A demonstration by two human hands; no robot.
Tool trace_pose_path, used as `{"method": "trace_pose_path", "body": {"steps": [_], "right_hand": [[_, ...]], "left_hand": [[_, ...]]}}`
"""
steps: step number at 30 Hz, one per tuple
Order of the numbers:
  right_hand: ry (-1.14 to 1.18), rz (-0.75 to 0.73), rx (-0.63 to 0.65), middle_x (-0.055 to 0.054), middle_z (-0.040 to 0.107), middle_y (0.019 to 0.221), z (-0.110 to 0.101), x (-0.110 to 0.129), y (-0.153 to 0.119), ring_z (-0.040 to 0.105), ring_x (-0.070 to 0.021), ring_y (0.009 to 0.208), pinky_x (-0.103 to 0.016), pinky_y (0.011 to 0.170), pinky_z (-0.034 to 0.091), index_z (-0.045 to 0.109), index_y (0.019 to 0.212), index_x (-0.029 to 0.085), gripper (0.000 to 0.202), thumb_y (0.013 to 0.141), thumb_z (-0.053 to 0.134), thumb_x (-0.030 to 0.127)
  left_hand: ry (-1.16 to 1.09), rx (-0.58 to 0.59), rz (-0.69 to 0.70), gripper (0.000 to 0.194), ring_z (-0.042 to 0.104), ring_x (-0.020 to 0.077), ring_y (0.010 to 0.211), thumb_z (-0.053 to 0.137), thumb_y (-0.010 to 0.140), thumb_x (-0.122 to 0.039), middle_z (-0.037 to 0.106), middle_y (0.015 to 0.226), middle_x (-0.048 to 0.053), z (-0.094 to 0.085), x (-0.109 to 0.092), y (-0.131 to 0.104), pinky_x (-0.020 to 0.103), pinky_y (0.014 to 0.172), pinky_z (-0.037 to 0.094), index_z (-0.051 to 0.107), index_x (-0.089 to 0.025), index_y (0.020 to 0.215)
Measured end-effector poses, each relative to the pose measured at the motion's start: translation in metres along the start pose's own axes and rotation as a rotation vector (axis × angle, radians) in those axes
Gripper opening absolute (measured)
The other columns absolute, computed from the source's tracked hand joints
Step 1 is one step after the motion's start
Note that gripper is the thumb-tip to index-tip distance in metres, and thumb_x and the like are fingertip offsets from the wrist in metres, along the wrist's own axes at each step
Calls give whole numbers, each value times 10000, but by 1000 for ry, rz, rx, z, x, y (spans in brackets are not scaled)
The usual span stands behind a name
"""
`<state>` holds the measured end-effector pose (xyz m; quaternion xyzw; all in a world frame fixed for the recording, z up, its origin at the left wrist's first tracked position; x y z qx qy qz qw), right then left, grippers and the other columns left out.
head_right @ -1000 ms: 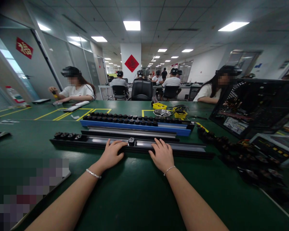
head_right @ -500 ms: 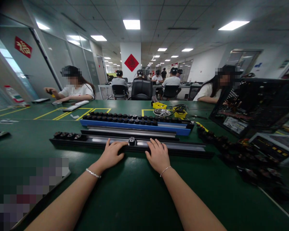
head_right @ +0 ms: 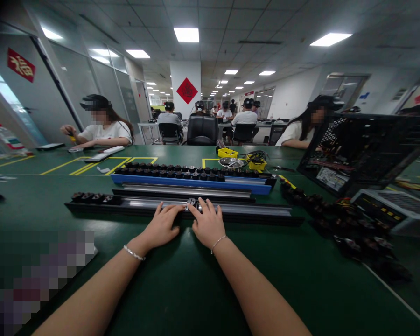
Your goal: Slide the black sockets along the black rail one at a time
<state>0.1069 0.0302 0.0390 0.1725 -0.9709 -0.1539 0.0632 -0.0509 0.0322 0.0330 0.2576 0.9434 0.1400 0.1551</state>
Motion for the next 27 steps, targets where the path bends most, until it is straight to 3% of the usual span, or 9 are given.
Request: {"method": "trace_pose_path", "body": {"steps": [9,15,27], "right_hand": [[-59,-1,6,-33,276,1495,7,5,2,247,-284,1338,-574,1021,184,292,1394,421,636,808,437,220],[-75,-10,-9,-56,342,1462,9,8,1,264,-292,1332,-585,1025,149,318,1387,400,605,818,424,220],[-78,4,-1,-77,367,1444,9,10,0,294,-276,1318,-535,1049,142,396,1357,337,536,832,410,226]], "left_hand": [[-15,28,-3,615,378,246,1270,524,674,-183,520,1313,36,1,-1,1,554,1123,78,407,-274,1270],[-73,4,50,573,402,222,1257,499,656,-147,518,1300,76,3,-4,2,486,1135,136,421,-205,1221],[-65,-15,64,571,436,225,1235,491,680,-138,525,1293,78,4,-1,2,478,1126,186,413,-205,1242]]}}
Point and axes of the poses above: each hand's wrist, its own y-axis towards the middle knuckle, its own z-axis out of the palm, x = y × z, the point moved 4 cm from there along y, towards the middle knuckle
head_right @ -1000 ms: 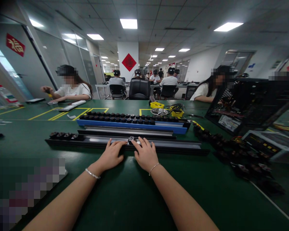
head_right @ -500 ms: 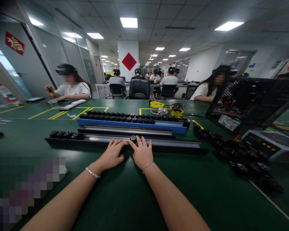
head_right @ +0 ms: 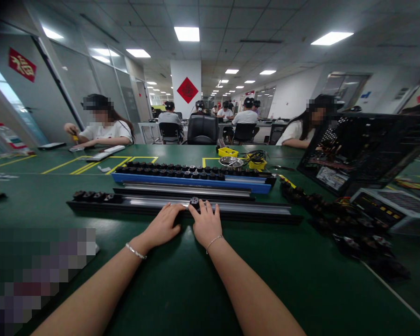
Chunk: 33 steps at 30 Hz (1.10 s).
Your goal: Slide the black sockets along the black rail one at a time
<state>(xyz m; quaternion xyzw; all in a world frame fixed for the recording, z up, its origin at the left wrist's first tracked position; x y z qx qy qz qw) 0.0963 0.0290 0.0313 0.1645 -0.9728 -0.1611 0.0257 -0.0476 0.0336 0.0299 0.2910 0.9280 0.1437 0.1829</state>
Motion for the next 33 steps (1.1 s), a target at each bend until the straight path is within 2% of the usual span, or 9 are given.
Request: {"method": "trace_pose_path", "body": {"steps": [9,20,33], "right_hand": [[1,34,-45,-103,420,1401,-1,-8,-3,342,-280,1289,-499,1048,172,469,1303,299,491,827,395,204],[-2,43,-26,-110,412,1403,-1,-8,-3,347,-274,1280,-492,1042,182,463,1311,288,498,822,401,209],[-24,56,-77,-131,453,1361,-2,-16,-5,380,-267,1254,-446,1027,224,503,1269,261,455,829,401,204]], "left_hand": [[27,2,-2,568,434,224,1240,499,697,-138,522,1298,85,1,3,-1,469,1122,206,422,-200,1257],[17,9,-10,565,438,219,1239,499,705,-135,521,1307,68,0,3,0,472,1120,215,429,-222,1259],[17,6,-1,554,437,211,1239,496,714,-140,519,1307,62,0,5,0,453,1125,218,425,-216,1258]]}}
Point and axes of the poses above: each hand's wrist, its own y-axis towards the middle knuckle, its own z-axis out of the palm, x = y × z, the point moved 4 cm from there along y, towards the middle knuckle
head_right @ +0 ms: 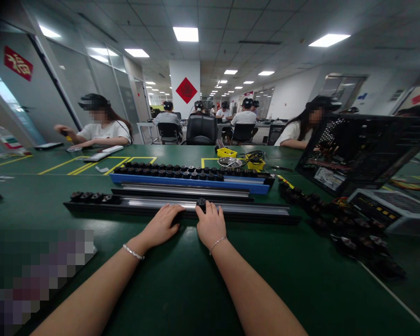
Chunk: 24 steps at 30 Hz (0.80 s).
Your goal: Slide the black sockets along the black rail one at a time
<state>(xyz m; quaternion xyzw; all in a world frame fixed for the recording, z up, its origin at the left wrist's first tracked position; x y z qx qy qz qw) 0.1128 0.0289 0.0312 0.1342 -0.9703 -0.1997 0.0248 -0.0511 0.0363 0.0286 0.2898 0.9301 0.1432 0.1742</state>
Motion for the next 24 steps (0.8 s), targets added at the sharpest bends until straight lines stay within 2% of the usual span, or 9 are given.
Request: {"method": "trace_pose_path", "body": {"steps": [24], "right_hand": [[-12,50,-37,-137,496,1297,-3,-4,1,431,-245,1175,-398,991,258,556,1181,235,390,810,444,191]], "left_hand": [[13,-42,39,541,462,228,1205,513,715,-136,546,1264,70,1,3,0,465,1091,273,441,-211,1246]]}}
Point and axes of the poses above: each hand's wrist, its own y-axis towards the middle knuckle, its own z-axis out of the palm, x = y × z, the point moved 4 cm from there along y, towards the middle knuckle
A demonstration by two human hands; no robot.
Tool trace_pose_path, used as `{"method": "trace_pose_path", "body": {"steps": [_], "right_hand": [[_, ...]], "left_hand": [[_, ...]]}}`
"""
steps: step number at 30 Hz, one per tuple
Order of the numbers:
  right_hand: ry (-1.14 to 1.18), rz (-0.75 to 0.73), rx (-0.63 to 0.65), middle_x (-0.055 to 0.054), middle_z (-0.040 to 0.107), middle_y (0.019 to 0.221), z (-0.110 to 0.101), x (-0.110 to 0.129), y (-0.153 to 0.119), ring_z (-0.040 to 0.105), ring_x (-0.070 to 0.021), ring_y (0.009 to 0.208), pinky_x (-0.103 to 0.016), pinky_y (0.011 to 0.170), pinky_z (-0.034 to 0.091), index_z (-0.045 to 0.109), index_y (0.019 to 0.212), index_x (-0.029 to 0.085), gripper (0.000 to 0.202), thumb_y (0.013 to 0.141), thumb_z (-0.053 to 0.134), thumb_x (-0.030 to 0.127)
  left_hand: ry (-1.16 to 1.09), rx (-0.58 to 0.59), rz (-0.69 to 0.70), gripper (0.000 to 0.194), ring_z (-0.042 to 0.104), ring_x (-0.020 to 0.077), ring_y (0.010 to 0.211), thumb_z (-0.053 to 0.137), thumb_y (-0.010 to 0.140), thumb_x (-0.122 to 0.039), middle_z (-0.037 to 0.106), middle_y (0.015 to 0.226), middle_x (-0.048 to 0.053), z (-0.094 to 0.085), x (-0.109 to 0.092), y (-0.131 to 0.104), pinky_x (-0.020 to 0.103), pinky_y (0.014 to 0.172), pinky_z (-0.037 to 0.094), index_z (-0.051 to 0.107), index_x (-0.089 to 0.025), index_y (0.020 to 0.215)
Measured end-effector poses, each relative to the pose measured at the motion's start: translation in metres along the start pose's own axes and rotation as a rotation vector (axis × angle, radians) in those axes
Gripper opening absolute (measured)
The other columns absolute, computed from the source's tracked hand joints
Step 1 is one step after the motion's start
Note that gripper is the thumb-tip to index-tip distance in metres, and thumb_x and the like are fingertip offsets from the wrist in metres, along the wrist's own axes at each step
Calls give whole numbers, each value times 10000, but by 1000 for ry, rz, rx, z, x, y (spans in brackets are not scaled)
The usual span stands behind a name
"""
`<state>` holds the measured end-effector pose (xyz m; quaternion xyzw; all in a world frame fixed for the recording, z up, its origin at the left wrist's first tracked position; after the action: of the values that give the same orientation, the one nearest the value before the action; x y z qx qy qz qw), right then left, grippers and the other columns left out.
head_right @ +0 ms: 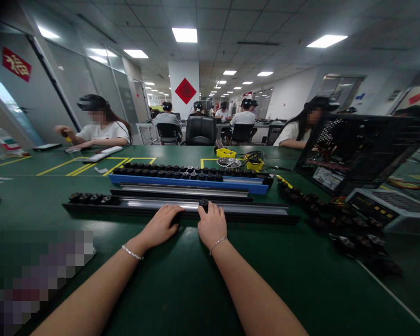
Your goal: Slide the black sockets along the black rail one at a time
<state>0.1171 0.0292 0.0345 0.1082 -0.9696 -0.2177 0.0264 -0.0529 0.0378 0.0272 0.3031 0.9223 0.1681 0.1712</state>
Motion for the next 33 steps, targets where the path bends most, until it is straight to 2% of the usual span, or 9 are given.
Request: {"method": "trace_pose_path", "body": {"steps": [13,21,33], "right_hand": [[-22,92,-17,-146,526,1243,-2,-7,-1,455,-250,1136,-386,964,270,563,1167,214,382,805,442,192],[-11,65,-8,-103,497,1275,-1,-12,-2,443,-234,1144,-376,958,264,500,1278,334,503,796,470,191],[-27,127,27,-116,485,1289,-2,-13,-2,430,-248,1164,-403,986,235,534,1245,316,461,804,455,207]], "left_hand": [[-4,-8,5,535,474,224,1188,516,719,-129,553,1250,65,0,0,0,463,1086,282,447,-214,1242],[-11,-9,5,524,469,229,1184,521,718,-130,558,1242,67,-1,-1,1,459,1073,298,457,-210,1232],[-14,-5,1,534,475,224,1183,515,723,-129,555,1244,66,-1,0,0,466,1082,282,446,-221,1245]]}}
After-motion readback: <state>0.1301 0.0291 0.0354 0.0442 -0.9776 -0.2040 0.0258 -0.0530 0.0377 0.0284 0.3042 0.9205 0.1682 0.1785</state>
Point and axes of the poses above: each hand's wrist, its own y-axis towards the middle knuckle, its own z-axis out of the palm, x = y × z, the point moved 4 cm from there along y, towards the middle knuckle
